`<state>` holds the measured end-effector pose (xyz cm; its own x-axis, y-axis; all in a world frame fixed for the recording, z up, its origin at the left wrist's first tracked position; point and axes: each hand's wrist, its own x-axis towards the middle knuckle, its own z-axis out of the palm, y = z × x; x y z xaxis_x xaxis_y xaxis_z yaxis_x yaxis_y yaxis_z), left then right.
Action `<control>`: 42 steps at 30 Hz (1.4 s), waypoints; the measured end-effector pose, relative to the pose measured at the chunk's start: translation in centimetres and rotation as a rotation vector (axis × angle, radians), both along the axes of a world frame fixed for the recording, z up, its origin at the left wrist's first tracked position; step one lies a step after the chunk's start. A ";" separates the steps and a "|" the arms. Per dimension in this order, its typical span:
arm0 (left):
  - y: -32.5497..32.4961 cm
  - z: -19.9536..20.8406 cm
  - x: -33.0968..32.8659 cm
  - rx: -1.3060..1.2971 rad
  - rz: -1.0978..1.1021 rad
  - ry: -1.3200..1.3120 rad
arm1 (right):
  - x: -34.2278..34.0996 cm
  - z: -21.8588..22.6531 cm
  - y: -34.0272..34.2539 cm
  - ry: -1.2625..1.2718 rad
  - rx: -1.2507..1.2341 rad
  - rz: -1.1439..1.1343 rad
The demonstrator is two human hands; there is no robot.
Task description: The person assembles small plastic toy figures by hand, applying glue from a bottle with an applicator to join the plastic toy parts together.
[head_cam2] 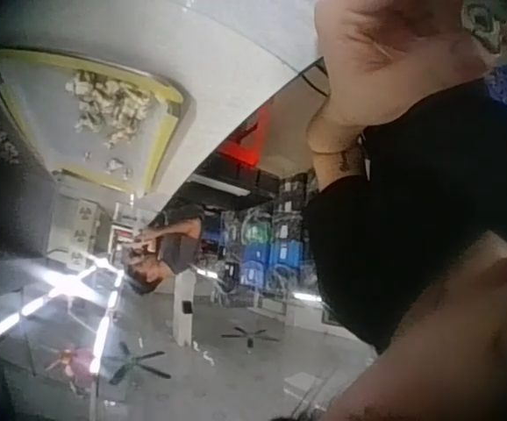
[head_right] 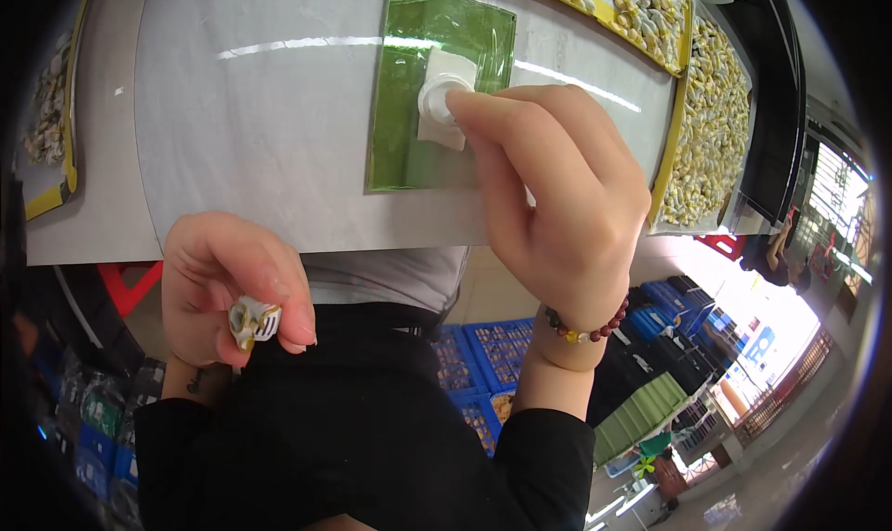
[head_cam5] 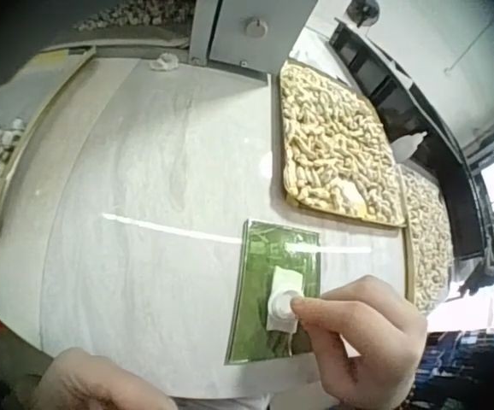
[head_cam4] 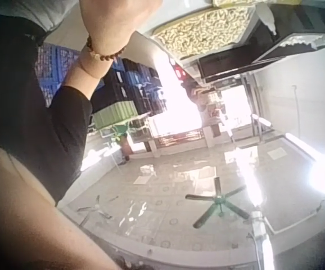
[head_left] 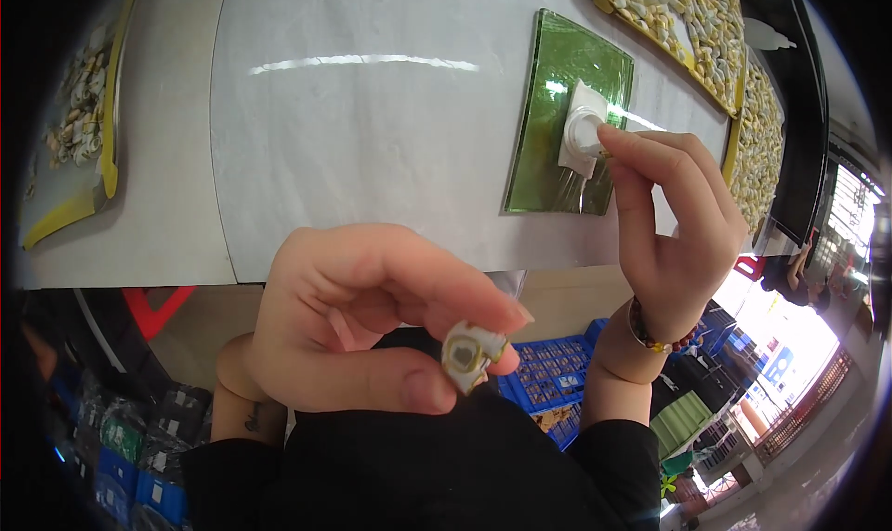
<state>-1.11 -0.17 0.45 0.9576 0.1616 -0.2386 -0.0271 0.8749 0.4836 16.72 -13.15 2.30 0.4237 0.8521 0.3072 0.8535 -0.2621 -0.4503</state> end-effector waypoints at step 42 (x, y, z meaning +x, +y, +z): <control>-1.5 0.0 0.8 -0.317 -0.174 -0.031 | -5.3 1.6 -0.9 0.779 0.473 0.119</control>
<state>-0.34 -1.68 0.47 0.9718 -0.0822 -0.2210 0.1252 0.9741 0.1884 11.40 -14.08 3.93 0.5751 0.7615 0.2991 0.2730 0.1660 -0.9476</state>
